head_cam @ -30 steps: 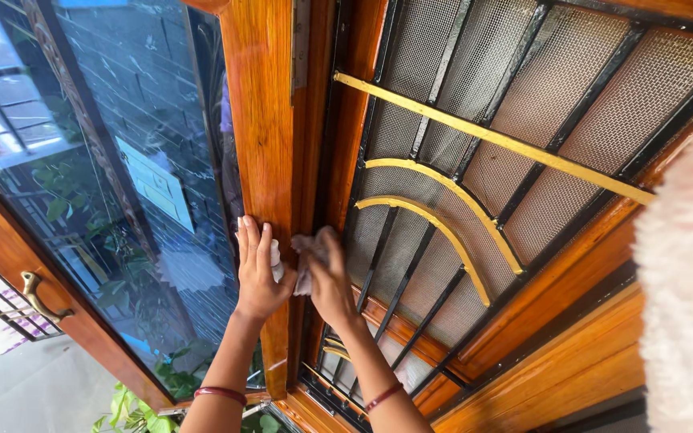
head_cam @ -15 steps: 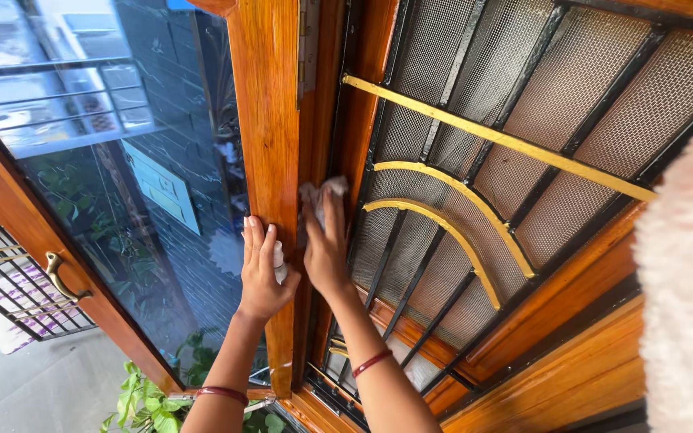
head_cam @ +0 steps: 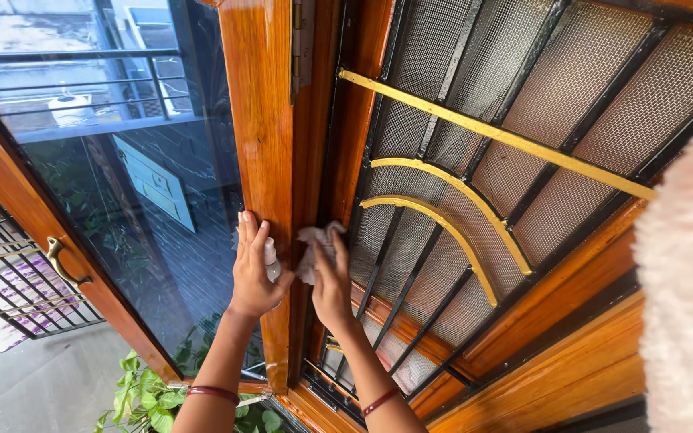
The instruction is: The person sprays a cleaning solution onto a wooden window frame with metal grilles and wipes it with a cloth. The person repeatedly sprays and wipes different sections of the frame and grilles.
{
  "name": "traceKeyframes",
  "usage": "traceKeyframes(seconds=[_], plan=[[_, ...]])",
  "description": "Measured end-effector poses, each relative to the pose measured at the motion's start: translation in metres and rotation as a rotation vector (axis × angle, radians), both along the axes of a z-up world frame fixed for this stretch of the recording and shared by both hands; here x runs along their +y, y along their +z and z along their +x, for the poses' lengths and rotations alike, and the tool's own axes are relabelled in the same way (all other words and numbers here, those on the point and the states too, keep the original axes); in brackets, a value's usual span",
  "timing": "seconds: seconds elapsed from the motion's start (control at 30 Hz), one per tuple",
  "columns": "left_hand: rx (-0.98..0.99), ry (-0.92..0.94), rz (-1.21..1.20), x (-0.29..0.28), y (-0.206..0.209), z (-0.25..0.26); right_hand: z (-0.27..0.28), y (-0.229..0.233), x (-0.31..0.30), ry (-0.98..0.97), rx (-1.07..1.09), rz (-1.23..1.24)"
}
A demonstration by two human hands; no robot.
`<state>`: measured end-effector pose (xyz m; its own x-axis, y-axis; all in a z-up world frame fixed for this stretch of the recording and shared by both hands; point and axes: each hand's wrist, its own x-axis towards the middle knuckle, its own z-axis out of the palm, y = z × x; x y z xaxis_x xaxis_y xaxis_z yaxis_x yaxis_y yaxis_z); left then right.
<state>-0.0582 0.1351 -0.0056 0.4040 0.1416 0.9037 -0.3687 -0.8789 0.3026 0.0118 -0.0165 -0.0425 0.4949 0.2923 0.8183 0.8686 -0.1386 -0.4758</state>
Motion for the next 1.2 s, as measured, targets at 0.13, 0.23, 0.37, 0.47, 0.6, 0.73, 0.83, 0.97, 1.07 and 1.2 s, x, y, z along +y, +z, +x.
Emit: traceKeyframes(seconds=[0.13,0.23,0.37,0.47,0.6,0.73,0.83,0.97,1.07,1.2], plan=[[0.026,-0.010,-0.021,0.000,0.001,-0.002,-0.005,0.037,-0.006,0.024,-0.003,0.119],[0.052,-0.007,-0.040,0.001,0.001,-0.004,0.009,0.072,0.003,-0.002,-0.068,0.082],[0.037,0.007,-0.053,0.000,0.000,-0.002,0.026,0.086,0.028,-0.154,-0.206,-0.068],[0.016,0.011,-0.070,-0.002,-0.001,0.002,0.028,0.065,0.033,-0.150,-0.230,-0.079],[-0.020,0.018,-0.074,-0.003,-0.004,0.005,0.025,0.029,0.036,-0.185,-0.171,-0.119],[-0.040,0.009,-0.074,-0.003,-0.006,0.007,0.021,-0.006,0.035,-0.199,-0.122,-0.201],[-0.049,0.002,-0.081,-0.003,-0.006,0.007,0.018,-0.026,0.033,-0.216,-0.151,-0.206],[-0.046,-0.001,-0.082,-0.004,-0.004,0.005,0.006,-0.037,0.023,-0.204,-0.150,-0.270],[-0.041,-0.007,-0.086,-0.004,-0.003,0.003,0.001,-0.025,0.006,-0.103,-0.094,-0.287],[-0.045,-0.013,-0.081,-0.004,-0.002,0.004,0.001,0.020,-0.001,-0.096,-0.174,-0.153]])
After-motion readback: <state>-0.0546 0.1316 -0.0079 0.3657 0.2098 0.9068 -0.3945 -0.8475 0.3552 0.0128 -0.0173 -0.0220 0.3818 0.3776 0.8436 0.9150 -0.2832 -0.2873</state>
